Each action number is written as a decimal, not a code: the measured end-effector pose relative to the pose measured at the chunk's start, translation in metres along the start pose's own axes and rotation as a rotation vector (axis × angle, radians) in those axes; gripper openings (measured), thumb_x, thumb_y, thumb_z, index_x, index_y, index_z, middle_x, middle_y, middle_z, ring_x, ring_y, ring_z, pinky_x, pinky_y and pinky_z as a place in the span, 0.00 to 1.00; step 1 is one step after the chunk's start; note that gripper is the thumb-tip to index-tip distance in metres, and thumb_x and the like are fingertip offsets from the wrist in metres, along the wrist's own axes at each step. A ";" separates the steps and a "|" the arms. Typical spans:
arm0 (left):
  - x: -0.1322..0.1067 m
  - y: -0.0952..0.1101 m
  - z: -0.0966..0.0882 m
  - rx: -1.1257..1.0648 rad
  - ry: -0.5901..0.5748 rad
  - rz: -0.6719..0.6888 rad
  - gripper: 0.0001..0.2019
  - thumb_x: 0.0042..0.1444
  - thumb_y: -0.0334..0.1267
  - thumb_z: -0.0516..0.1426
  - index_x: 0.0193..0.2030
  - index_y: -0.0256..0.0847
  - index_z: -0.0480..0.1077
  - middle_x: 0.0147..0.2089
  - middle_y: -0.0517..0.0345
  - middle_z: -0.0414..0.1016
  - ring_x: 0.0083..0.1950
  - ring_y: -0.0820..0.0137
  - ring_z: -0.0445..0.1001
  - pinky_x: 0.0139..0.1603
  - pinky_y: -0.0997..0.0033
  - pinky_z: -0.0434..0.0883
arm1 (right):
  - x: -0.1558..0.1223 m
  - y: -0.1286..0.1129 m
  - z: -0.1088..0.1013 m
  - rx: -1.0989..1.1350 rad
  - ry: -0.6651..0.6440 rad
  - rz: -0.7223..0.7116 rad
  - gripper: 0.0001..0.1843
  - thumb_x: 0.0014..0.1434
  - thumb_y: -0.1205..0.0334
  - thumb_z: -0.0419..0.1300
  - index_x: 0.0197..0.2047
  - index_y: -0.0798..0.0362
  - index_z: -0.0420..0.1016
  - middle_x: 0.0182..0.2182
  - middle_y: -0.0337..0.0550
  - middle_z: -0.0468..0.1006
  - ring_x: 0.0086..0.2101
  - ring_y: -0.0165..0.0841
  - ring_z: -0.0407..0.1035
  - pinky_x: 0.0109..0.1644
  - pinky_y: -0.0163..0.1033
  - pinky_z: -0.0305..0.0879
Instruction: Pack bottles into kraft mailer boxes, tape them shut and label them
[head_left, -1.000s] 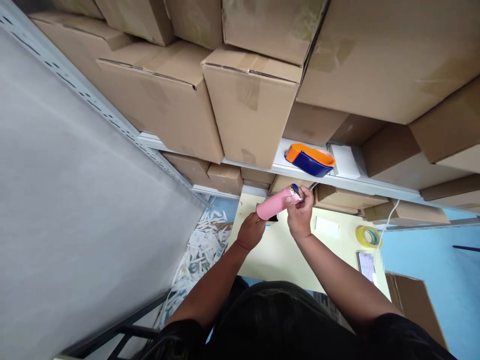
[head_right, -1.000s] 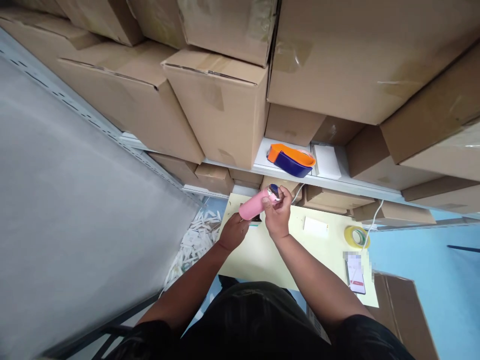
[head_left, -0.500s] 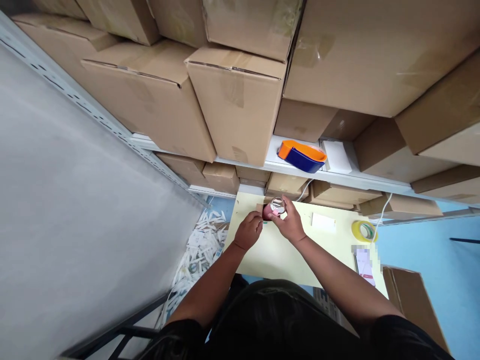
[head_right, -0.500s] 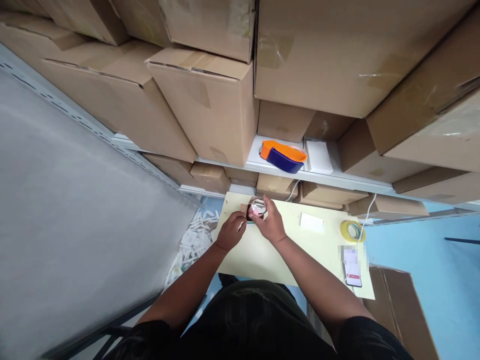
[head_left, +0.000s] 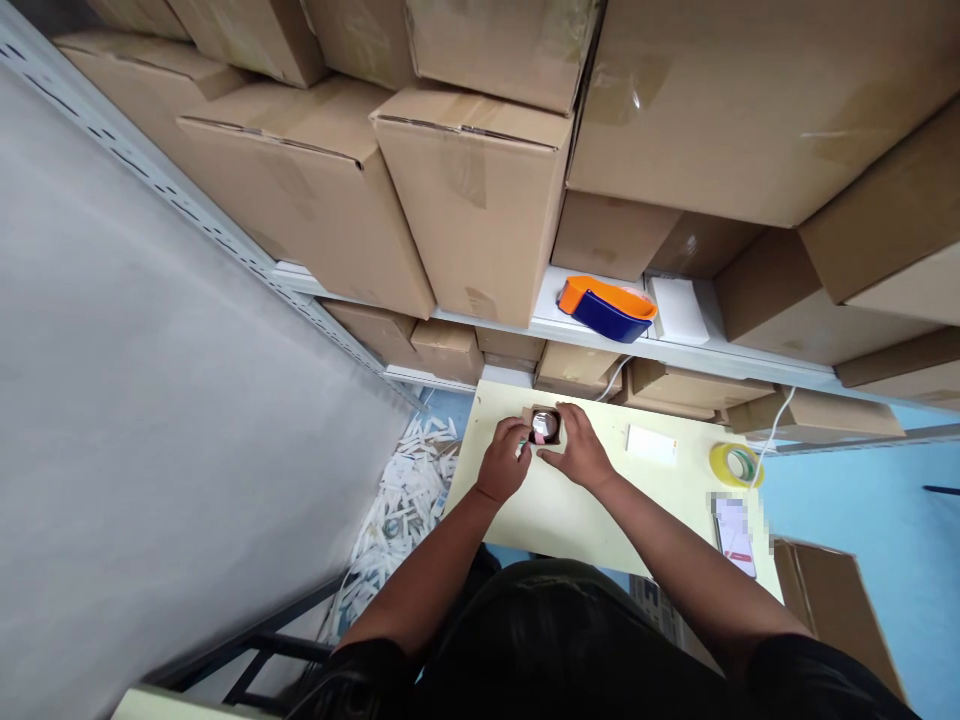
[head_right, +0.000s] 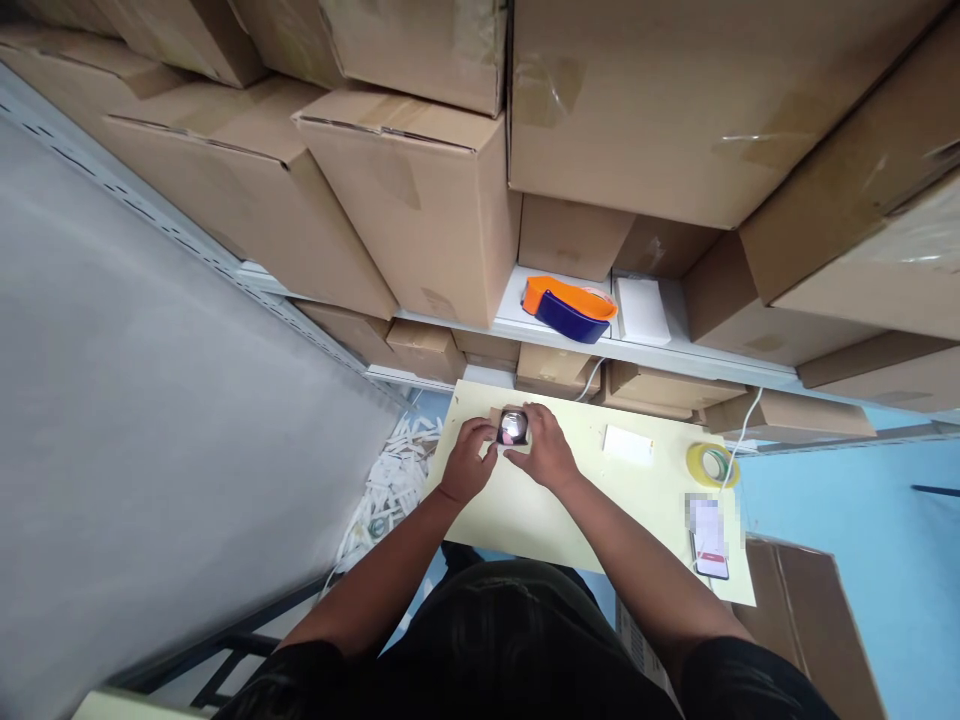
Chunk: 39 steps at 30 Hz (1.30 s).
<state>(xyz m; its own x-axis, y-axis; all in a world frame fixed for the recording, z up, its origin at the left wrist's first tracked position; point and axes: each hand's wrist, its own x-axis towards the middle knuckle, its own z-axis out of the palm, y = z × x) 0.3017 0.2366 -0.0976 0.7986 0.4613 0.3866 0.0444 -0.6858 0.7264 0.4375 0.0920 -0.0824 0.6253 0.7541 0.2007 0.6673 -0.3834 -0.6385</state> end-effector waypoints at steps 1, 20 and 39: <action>-0.001 0.002 -0.001 0.009 -0.016 0.018 0.18 0.61 0.26 0.55 0.56 0.42 0.71 0.61 0.47 0.71 0.59 0.63 0.76 0.59 0.61 0.77 | -0.006 0.002 0.001 0.063 0.045 0.034 0.44 0.56 0.50 0.70 0.71 0.49 0.57 0.62 0.57 0.66 0.60 0.51 0.66 0.62 0.60 0.70; 0.095 -0.026 -0.005 -0.418 -0.378 -0.510 0.38 0.47 0.26 0.59 0.68 0.43 0.65 0.61 0.49 0.76 0.61 0.60 0.75 0.59 0.60 0.73 | -0.011 0.010 0.027 -0.037 0.003 -0.088 0.15 0.68 0.64 0.55 0.56 0.50 0.75 0.63 0.55 0.69 0.58 0.44 0.71 0.59 0.53 0.76; 0.040 -0.028 -0.029 -0.233 -0.173 -0.068 0.12 0.61 0.33 0.61 0.51 0.44 0.78 0.57 0.51 0.78 0.62 0.61 0.75 0.67 0.53 0.72 | -0.005 -0.011 0.011 0.374 0.049 0.101 0.14 0.70 0.53 0.53 0.53 0.49 0.72 0.49 0.47 0.80 0.47 0.39 0.76 0.54 0.47 0.75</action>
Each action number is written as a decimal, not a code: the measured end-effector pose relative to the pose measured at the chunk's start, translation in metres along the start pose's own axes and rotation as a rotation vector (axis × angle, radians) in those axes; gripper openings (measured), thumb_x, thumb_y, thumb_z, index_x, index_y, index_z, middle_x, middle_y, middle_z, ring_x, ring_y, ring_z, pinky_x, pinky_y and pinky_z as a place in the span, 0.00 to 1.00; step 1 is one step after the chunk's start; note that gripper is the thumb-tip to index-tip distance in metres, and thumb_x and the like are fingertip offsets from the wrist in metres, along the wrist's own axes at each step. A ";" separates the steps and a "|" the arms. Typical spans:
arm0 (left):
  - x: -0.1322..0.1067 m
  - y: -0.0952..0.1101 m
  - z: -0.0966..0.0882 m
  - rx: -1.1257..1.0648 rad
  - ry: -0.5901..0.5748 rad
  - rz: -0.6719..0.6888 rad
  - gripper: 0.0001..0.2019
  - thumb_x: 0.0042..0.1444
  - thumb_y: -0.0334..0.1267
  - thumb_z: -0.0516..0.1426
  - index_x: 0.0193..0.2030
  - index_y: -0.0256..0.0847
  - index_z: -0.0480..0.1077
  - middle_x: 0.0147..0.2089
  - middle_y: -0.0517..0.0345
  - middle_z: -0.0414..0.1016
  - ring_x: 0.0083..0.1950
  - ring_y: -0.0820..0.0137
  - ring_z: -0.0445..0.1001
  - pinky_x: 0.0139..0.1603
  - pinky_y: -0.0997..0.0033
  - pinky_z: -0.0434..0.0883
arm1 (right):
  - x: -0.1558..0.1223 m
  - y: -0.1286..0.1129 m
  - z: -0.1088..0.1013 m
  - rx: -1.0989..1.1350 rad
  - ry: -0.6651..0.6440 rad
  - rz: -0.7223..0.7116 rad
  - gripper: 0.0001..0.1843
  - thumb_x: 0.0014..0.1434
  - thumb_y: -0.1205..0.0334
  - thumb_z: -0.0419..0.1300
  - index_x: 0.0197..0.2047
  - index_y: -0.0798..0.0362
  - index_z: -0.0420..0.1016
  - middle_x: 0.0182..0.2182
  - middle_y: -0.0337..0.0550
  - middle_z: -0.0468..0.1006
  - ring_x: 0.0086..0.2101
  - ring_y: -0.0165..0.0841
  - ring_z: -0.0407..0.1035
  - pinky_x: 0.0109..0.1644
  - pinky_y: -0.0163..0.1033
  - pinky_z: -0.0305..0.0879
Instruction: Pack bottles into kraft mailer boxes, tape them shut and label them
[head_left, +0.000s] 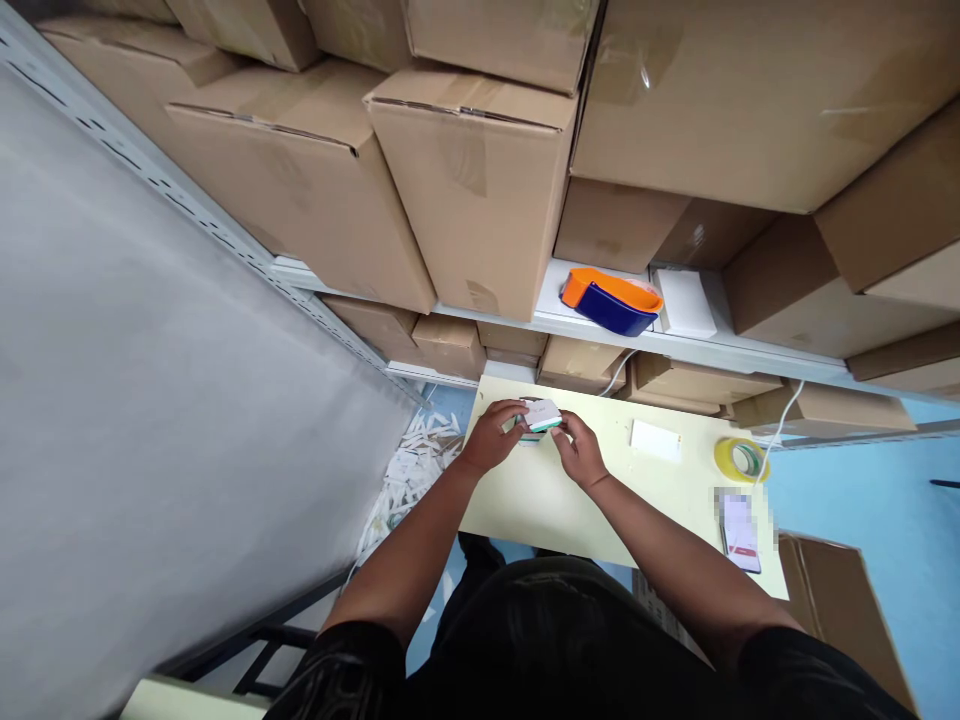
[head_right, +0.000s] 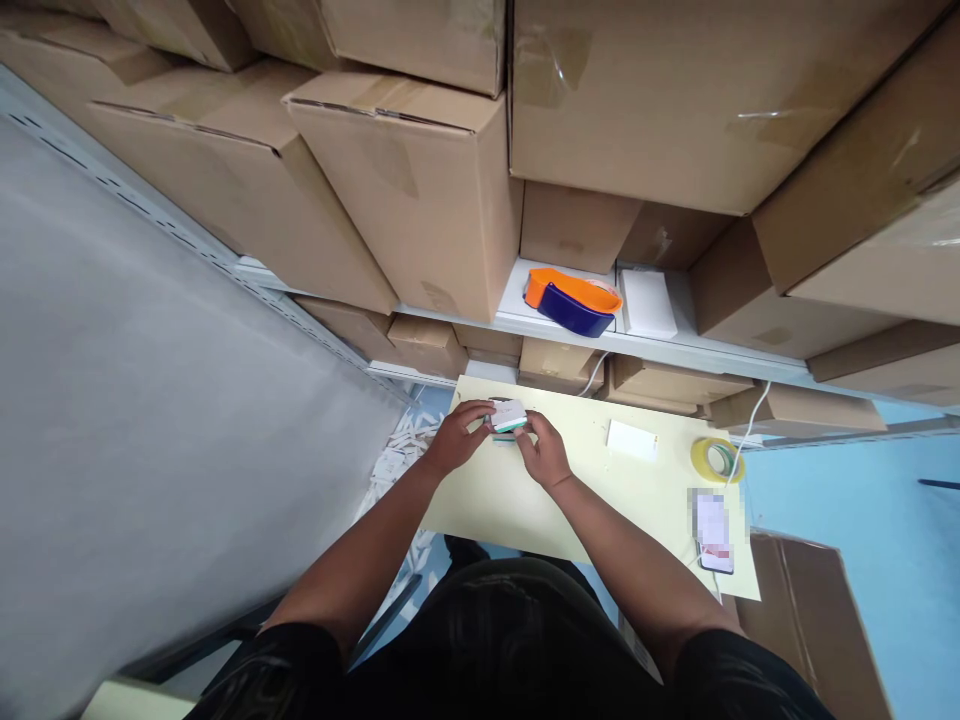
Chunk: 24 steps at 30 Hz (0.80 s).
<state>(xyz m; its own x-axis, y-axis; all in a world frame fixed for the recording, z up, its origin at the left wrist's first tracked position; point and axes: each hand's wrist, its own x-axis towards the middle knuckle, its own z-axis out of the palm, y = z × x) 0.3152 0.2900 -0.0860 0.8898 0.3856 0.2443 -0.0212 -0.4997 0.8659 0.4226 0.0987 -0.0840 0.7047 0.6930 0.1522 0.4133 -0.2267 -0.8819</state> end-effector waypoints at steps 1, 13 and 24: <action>-0.001 0.000 0.000 -0.033 -0.003 -0.006 0.12 0.61 0.33 0.61 0.52 0.44 0.77 0.58 0.50 0.78 0.62 0.61 0.75 0.67 0.54 0.73 | 0.001 -0.001 -0.001 -0.021 -0.001 -0.001 0.14 0.71 0.52 0.52 0.52 0.48 0.72 0.49 0.47 0.80 0.47 0.40 0.76 0.54 0.47 0.75; -0.012 -0.006 0.010 0.092 0.013 0.056 0.12 0.66 0.38 0.60 0.54 0.46 0.79 0.64 0.51 0.75 0.64 0.61 0.74 0.67 0.52 0.73 | 0.003 0.003 -0.003 -0.336 -0.093 -0.172 0.15 0.72 0.56 0.50 0.49 0.49 0.77 0.53 0.52 0.73 0.49 0.41 0.73 0.54 0.49 0.76; -0.017 -0.009 0.015 0.349 -0.072 0.261 0.13 0.67 0.33 0.57 0.54 0.45 0.78 0.59 0.50 0.78 0.65 0.60 0.72 0.64 0.49 0.76 | -0.007 0.023 0.005 -0.367 -0.146 -0.074 0.13 0.69 0.58 0.53 0.36 0.49 0.77 0.41 0.46 0.76 0.38 0.38 0.73 0.46 0.44 0.74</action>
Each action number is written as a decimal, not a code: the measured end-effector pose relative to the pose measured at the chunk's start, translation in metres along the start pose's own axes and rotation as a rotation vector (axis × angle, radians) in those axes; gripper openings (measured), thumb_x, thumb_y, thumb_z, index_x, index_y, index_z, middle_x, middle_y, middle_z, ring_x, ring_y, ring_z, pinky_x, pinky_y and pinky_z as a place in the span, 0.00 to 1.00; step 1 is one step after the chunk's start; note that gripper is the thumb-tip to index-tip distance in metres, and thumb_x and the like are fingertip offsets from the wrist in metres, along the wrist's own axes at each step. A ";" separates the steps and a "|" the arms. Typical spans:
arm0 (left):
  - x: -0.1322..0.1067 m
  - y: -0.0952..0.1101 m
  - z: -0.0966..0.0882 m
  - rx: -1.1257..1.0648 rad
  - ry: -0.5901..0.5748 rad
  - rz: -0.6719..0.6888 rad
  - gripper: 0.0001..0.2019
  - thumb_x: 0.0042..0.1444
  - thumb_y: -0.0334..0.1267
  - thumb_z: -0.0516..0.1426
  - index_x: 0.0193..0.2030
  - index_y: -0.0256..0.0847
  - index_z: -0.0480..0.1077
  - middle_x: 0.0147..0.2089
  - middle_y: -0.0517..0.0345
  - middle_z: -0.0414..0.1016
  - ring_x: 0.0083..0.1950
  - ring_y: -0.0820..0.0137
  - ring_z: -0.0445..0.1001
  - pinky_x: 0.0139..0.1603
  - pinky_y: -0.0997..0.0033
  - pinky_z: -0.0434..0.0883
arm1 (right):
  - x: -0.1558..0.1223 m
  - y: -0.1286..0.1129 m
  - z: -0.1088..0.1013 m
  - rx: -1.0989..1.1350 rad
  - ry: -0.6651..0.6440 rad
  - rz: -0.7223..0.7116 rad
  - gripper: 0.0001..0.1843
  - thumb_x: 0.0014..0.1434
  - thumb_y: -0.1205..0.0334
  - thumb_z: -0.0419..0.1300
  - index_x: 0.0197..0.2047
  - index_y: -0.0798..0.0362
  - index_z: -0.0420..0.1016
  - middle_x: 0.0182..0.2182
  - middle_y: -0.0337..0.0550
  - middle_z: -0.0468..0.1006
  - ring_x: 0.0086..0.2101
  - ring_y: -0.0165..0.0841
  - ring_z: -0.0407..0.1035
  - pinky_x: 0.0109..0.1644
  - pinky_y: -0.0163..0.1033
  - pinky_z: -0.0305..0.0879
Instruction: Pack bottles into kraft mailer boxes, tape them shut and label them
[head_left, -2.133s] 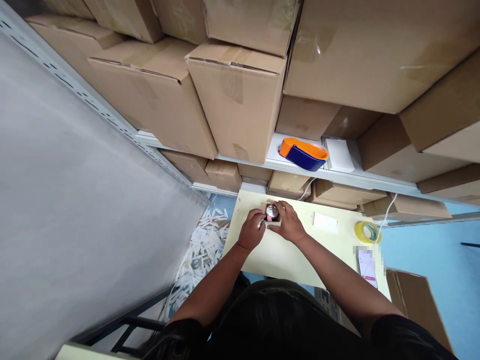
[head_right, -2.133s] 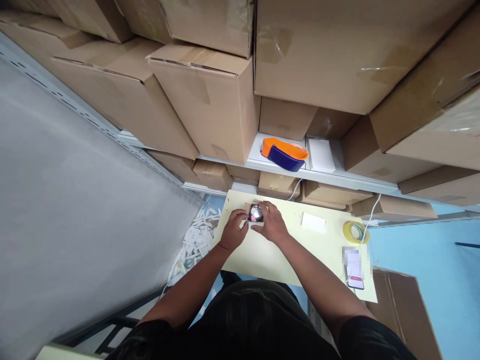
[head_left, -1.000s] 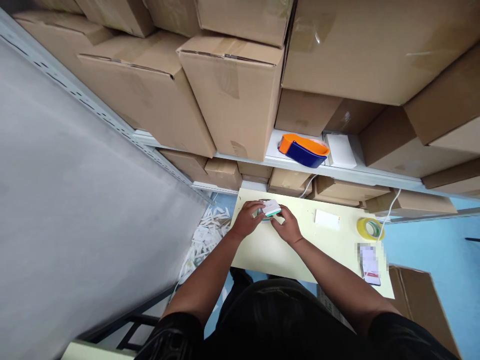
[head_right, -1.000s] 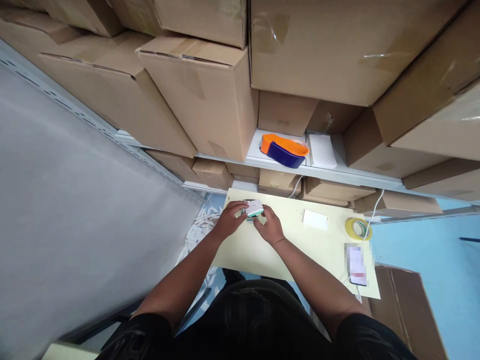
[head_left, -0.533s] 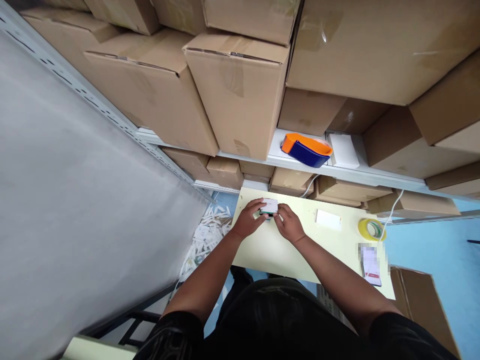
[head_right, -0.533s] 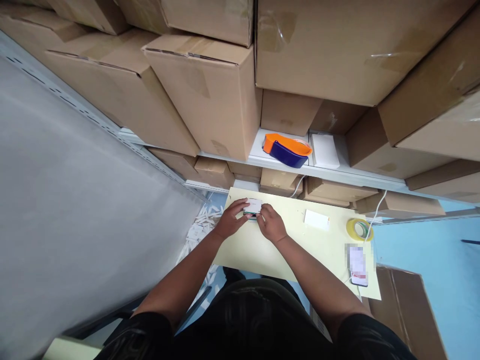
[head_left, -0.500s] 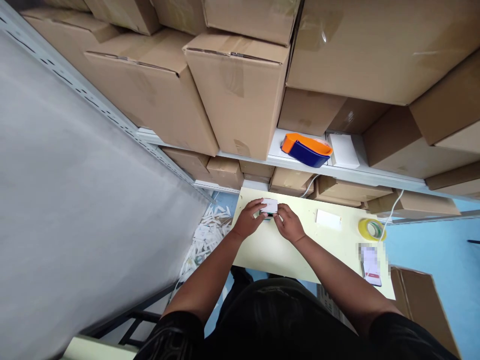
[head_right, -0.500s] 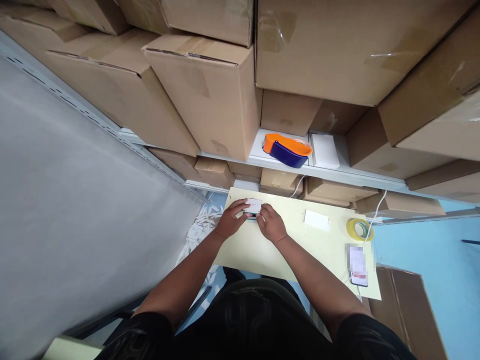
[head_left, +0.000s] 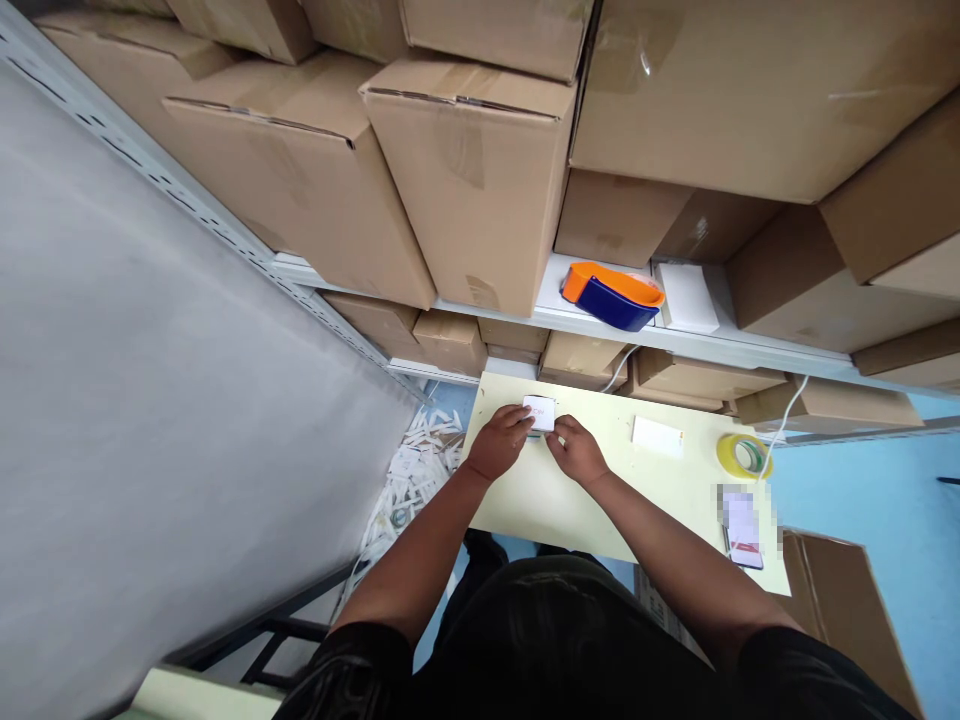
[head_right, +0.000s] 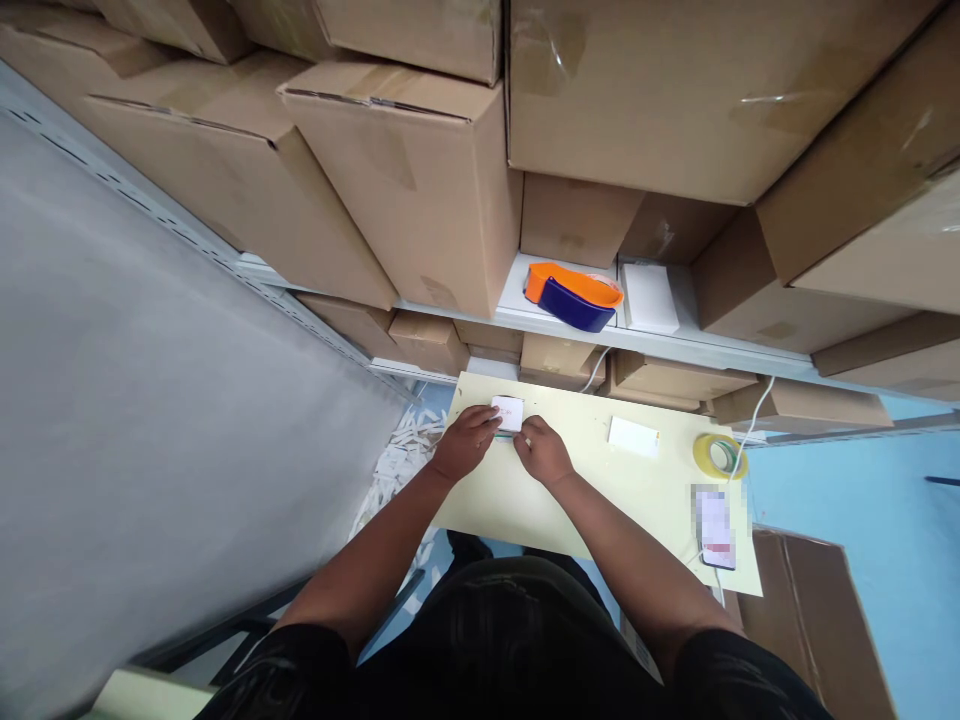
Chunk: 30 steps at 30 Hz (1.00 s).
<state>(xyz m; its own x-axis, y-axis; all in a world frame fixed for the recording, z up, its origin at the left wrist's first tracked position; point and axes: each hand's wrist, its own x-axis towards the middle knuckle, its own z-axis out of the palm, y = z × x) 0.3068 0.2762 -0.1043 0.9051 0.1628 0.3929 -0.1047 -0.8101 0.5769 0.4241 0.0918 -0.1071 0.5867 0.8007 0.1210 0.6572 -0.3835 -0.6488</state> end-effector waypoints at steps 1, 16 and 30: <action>-0.001 0.000 0.001 0.010 -0.012 0.009 0.14 0.67 0.33 0.57 0.55 0.45 0.78 0.60 0.49 0.78 0.65 0.59 0.72 0.65 0.48 0.75 | 0.000 0.000 0.000 0.009 -0.005 0.009 0.13 0.70 0.58 0.53 0.36 0.49 0.76 0.39 0.46 0.76 0.38 0.37 0.73 0.46 0.44 0.74; -0.015 0.006 0.024 -0.172 0.054 -0.345 0.27 0.60 0.30 0.60 0.67 0.43 0.65 0.69 0.43 0.67 0.62 0.59 0.76 0.55 0.58 0.80 | 0.003 0.012 0.010 0.327 -0.053 0.399 0.18 0.59 0.49 0.64 0.49 0.47 0.69 0.41 0.39 0.82 0.34 0.37 0.77 0.37 0.42 0.72; 0.009 -0.052 0.035 -0.478 0.027 -0.645 0.35 0.51 0.26 0.61 0.68 0.40 0.65 0.60 0.44 0.78 0.56 0.57 0.79 0.58 0.57 0.76 | 0.068 0.019 0.069 0.462 -0.249 0.495 0.46 0.51 0.66 0.68 0.70 0.46 0.56 0.57 0.48 0.78 0.54 0.43 0.77 0.56 0.47 0.74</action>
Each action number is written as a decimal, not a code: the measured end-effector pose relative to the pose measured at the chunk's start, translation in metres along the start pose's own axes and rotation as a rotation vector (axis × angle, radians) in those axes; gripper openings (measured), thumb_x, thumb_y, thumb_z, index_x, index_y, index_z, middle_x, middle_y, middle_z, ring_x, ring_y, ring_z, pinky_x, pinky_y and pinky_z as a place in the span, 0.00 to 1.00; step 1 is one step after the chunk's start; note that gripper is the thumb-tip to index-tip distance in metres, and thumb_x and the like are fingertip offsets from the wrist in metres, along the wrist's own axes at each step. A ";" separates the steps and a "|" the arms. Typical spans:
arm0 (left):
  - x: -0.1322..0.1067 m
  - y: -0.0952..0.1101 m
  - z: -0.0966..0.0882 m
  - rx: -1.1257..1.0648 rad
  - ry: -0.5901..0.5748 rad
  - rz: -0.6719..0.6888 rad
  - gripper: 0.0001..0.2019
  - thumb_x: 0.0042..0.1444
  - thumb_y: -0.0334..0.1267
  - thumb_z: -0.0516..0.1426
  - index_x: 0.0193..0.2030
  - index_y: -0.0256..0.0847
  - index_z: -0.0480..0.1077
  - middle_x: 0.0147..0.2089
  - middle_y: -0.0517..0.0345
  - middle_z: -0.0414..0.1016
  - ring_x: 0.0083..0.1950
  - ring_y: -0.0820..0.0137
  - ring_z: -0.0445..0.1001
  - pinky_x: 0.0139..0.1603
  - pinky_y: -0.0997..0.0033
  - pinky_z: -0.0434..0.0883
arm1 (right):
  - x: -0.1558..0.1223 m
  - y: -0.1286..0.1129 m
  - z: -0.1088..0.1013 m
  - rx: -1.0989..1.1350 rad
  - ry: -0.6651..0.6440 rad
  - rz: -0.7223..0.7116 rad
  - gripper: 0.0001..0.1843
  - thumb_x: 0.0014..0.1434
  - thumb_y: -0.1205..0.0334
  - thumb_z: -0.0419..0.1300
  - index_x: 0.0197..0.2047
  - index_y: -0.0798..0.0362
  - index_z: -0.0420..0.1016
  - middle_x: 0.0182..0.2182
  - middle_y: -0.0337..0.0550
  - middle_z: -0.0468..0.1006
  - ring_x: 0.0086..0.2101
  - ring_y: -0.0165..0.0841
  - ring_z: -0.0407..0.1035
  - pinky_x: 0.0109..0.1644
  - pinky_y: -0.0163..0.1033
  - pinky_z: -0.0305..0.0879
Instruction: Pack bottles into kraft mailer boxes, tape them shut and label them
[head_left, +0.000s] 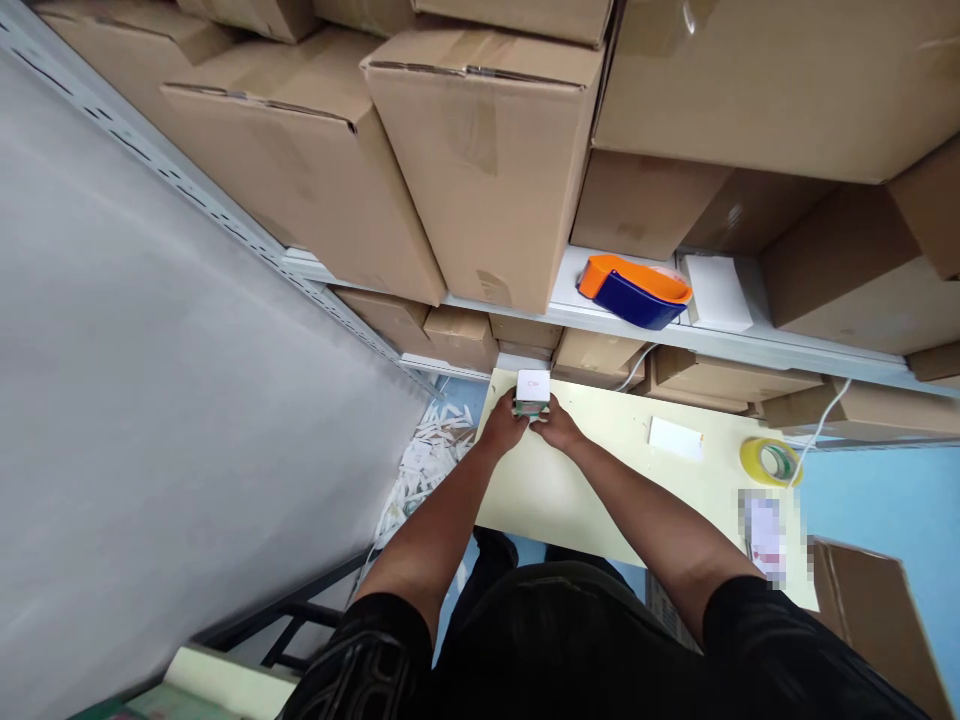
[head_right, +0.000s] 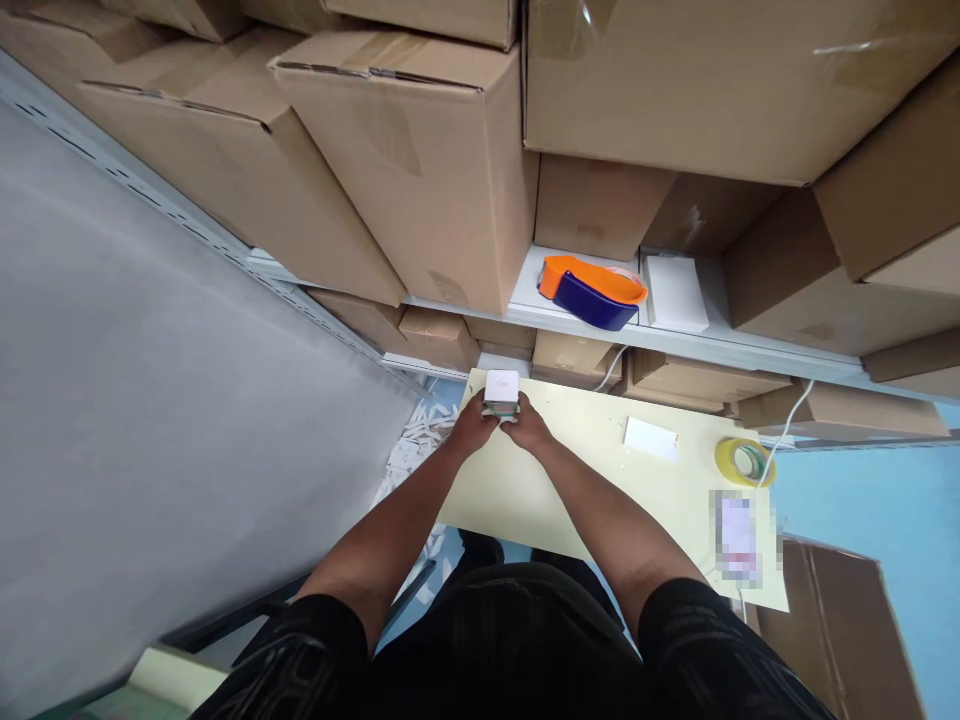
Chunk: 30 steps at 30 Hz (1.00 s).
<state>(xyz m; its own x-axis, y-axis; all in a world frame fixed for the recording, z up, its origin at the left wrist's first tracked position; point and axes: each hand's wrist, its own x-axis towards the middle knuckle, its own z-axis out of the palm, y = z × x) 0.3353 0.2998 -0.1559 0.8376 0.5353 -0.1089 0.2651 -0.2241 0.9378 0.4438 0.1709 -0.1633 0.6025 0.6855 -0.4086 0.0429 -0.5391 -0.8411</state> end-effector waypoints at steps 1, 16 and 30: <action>0.005 0.000 -0.004 0.012 0.009 -0.020 0.35 0.51 0.26 0.61 0.68 0.40 0.65 0.60 0.45 0.78 0.57 0.57 0.78 0.58 0.57 0.75 | 0.006 -0.004 0.003 0.010 -0.009 0.023 0.48 0.51 0.66 0.68 0.71 0.45 0.54 0.59 0.48 0.77 0.56 0.43 0.75 0.58 0.47 0.73; 0.025 -0.016 -0.027 0.016 0.063 -0.052 0.38 0.50 0.28 0.63 0.70 0.42 0.63 0.63 0.46 0.75 0.62 0.55 0.74 0.60 0.56 0.74 | 0.030 -0.008 0.018 -0.132 0.019 0.145 0.52 0.54 0.54 0.69 0.75 0.48 0.48 0.68 0.54 0.68 0.59 0.46 0.72 0.60 0.47 0.69; -0.086 -0.027 -0.055 0.000 0.110 -0.214 0.20 0.55 0.38 0.61 0.55 0.40 0.71 0.59 0.44 0.76 0.56 0.57 0.79 0.59 0.54 0.73 | -0.077 0.041 -0.013 -0.034 0.085 0.289 0.37 0.59 0.55 0.63 0.70 0.48 0.60 0.63 0.52 0.73 0.53 0.40 0.76 0.58 0.44 0.70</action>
<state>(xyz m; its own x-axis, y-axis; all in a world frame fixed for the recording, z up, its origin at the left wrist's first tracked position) 0.2303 0.3043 -0.1534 0.7054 0.6560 -0.2686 0.4307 -0.0957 0.8974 0.4098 0.0899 -0.1616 0.6584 0.4581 -0.5972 -0.1148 -0.7230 -0.6812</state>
